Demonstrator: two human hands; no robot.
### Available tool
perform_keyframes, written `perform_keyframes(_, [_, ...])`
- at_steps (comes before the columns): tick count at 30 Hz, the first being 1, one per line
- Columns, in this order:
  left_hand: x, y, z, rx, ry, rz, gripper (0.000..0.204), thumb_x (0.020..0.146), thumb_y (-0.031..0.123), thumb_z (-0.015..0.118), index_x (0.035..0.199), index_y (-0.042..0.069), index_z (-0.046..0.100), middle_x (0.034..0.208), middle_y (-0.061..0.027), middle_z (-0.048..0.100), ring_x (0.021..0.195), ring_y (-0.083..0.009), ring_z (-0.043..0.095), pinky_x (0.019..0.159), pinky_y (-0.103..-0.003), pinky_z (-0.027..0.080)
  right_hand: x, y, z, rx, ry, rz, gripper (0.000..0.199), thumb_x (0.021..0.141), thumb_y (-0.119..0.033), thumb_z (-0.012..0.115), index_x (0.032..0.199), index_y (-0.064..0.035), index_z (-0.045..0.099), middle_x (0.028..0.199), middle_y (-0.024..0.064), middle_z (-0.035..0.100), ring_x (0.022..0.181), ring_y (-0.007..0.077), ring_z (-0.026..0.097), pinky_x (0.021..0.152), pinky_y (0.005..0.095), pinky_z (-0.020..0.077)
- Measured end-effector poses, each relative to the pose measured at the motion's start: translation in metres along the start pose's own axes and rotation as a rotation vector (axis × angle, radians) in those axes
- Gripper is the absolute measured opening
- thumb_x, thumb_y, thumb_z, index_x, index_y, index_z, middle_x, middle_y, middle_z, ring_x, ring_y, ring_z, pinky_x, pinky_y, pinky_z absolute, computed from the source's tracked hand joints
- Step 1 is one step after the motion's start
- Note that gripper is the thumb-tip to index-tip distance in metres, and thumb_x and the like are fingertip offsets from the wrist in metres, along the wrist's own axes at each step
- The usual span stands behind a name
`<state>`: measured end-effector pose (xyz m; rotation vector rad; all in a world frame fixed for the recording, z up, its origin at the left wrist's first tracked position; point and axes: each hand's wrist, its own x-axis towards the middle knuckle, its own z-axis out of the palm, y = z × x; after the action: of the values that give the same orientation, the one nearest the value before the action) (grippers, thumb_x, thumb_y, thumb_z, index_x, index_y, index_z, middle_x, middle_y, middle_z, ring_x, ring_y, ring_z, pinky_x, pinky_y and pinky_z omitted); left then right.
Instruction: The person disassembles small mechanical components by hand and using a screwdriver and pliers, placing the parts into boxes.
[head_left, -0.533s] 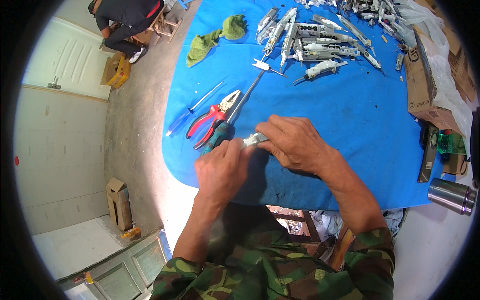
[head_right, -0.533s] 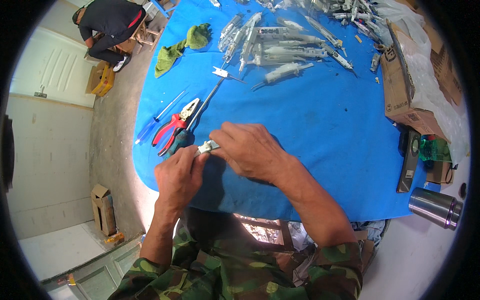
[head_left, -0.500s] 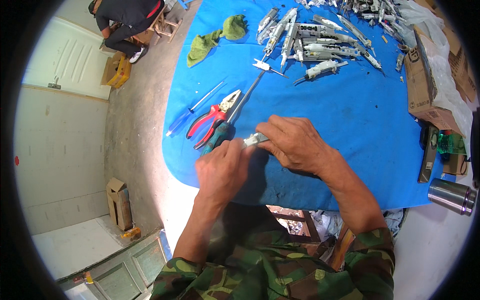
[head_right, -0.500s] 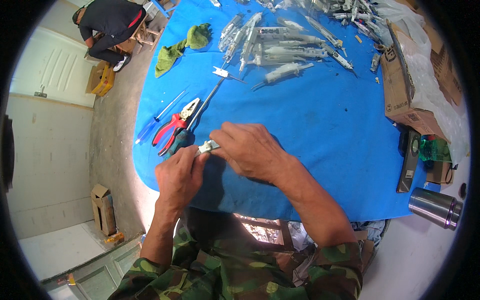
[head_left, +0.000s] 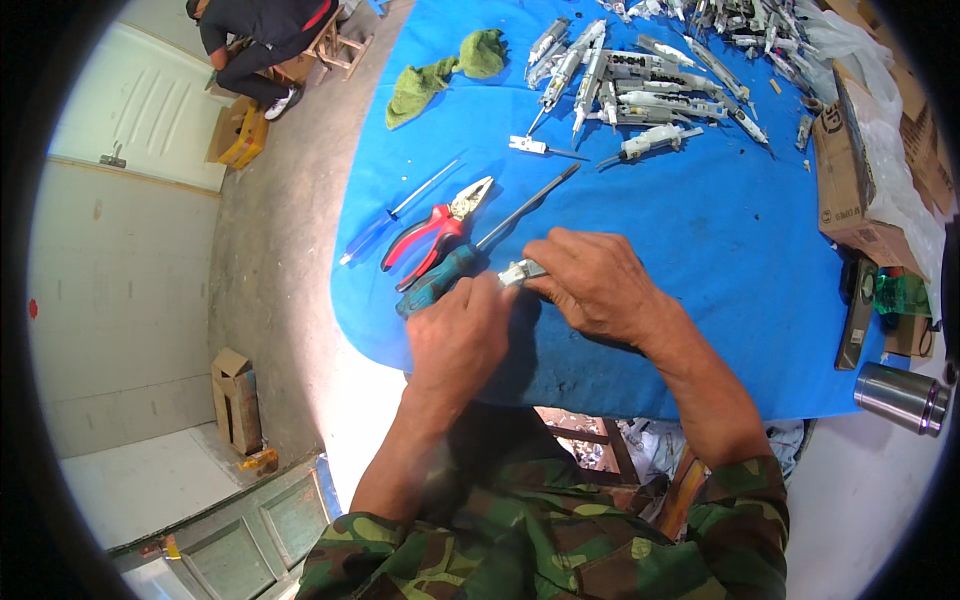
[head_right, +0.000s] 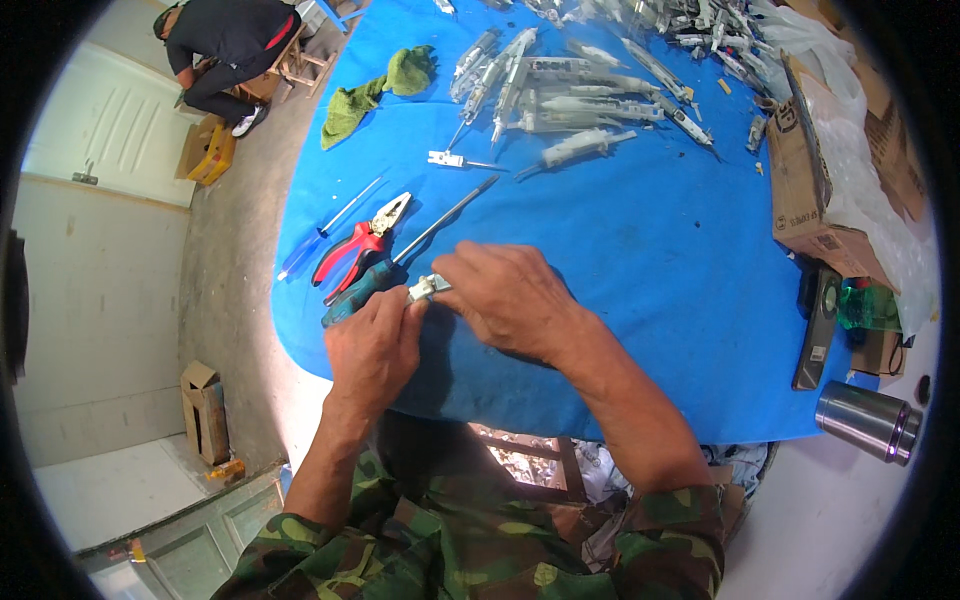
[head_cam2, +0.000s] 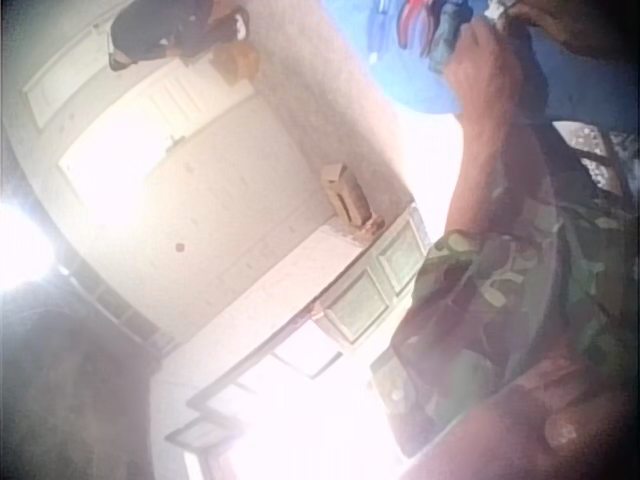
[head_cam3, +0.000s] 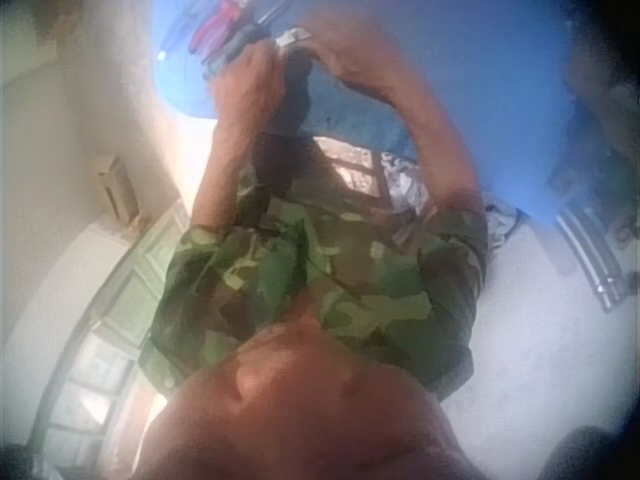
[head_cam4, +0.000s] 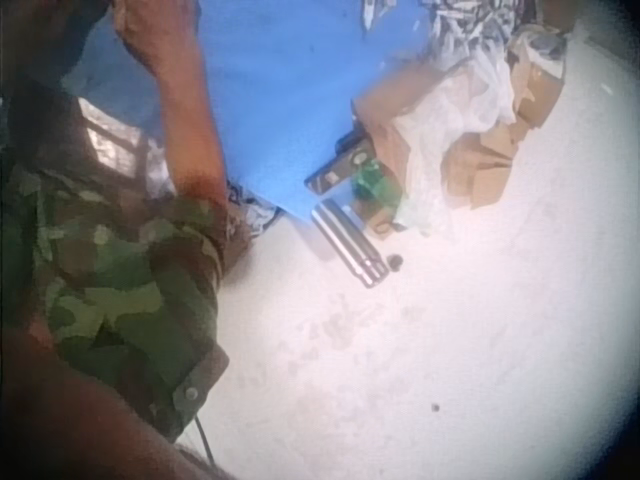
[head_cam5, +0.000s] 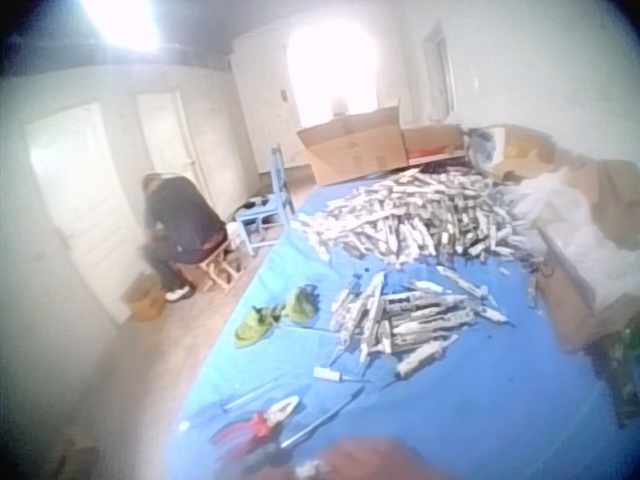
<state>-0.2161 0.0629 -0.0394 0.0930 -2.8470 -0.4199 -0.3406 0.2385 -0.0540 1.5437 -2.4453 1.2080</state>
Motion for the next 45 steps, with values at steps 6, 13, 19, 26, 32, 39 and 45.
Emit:
perform_keyframes(6, [-0.002,0.001,0.007,-0.028,0.023,-0.022,0.013,0.098,0.019,0.072,0.098,0.008,0.066,0.081,-0.0111,0.065,0.068,-0.0334,0.066,0.057,-0.043,0.049,0.0,-0.001,0.0,-0.005,0.003,0.01,0.033,0.086,-0.015,0.081,0.113,-0.0058,0.064,0.088,0.0125,0.06,0.081,0.0362,0.063,0.068,0.0456,0.0502])
perform_keyframes(13, [-0.002,0.004,0.015,-0.056,0.085,-0.05,0.014,0.098,0.018,0.072,0.094,0.008,0.064,0.076,-0.0122,0.064,0.065,-0.0342,0.065,0.056,-0.043,0.048,0.001,-0.003,-0.001,-0.009,0.034,0.026,0.031,0.087,-0.014,0.08,0.112,-0.0055,0.064,0.088,0.013,0.061,0.078,0.0371,0.063,0.066,0.0462,0.0497])
perform_keyframes(19, [-0.002,0.003,0.02,-0.088,0.141,-0.045,0.015,0.098,0.016,0.072,0.09,0.007,0.062,0.074,-0.0128,0.063,0.064,-0.0346,0.065,0.056,-0.044,0.048,0.002,-0.006,-0.001,-0.023,0.016,0.06,0.021,0.092,-0.016,0.074,0.105,-0.0052,0.063,0.089,0.0142,0.062,0.083,0.037,0.066,0.068,0.0464,0.0523])
perform_keyframes(26, [-0.001,0.009,0.022,-0.113,0.183,-0.067,0.017,0.098,0.016,0.071,0.089,0.007,0.061,0.074,-0.0143,0.063,0.064,-0.0369,0.065,0.055,-0.045,0.047,0.0,-0.006,0.002,-0.059,0.039,0.073,0.021,0.093,-0.015,0.074,0.107,-0.0042,0.064,0.09,0.0154,0.064,0.082,0.0381,0.067,0.067,0.0467,0.053])
perform_keyframes(32, [0.002,0.013,0.028,-0.085,0.234,-0.084,0.022,0.098,0.02,0.071,0.085,0.009,0.058,0.071,-0.0117,0.062,0.059,-0.0346,0.064,0.051,-0.045,0.047,-0.001,-0.006,0.003,-0.084,0.062,0.103,0.021,0.093,-0.016,0.074,0.108,-0.0037,0.064,0.089,0.0164,0.065,0.08,0.0381,0.068,0.065,0.0463,0.0535])
perform_keyframes(39, [0.003,0.016,0.035,-0.061,0.273,-0.109,0.025,0.1,0.025,0.068,0.084,0.01,0.057,0.069,-0.0103,0.062,0.057,-0.034,0.064,0.05,-0.046,0.047,-0.002,-0.004,0.008,-0.118,0.119,0.076,0.023,0.094,-0.017,0.074,0.11,-0.0025,0.065,0.088,0.0168,0.065,0.078,0.0384,0.069,0.062,0.0455,0.0532])
perform_keyframes(45, [0.008,0.025,0.03,-0.02,0.177,-0.169,0.023,0.102,0.025,0.064,0.087,0.009,0.056,0.072,-0.0122,0.065,0.059,-0.037,0.066,0.052,-0.048,0.05,-0.003,-0.004,0.01,-0.167,0.152,0.12,0.02,0.094,-0.02,0.074,0.104,-0.0064,0.064,0.086,0.0143,0.065,0.076,0.0379,0.069,0.061,0.0466,0.0524])
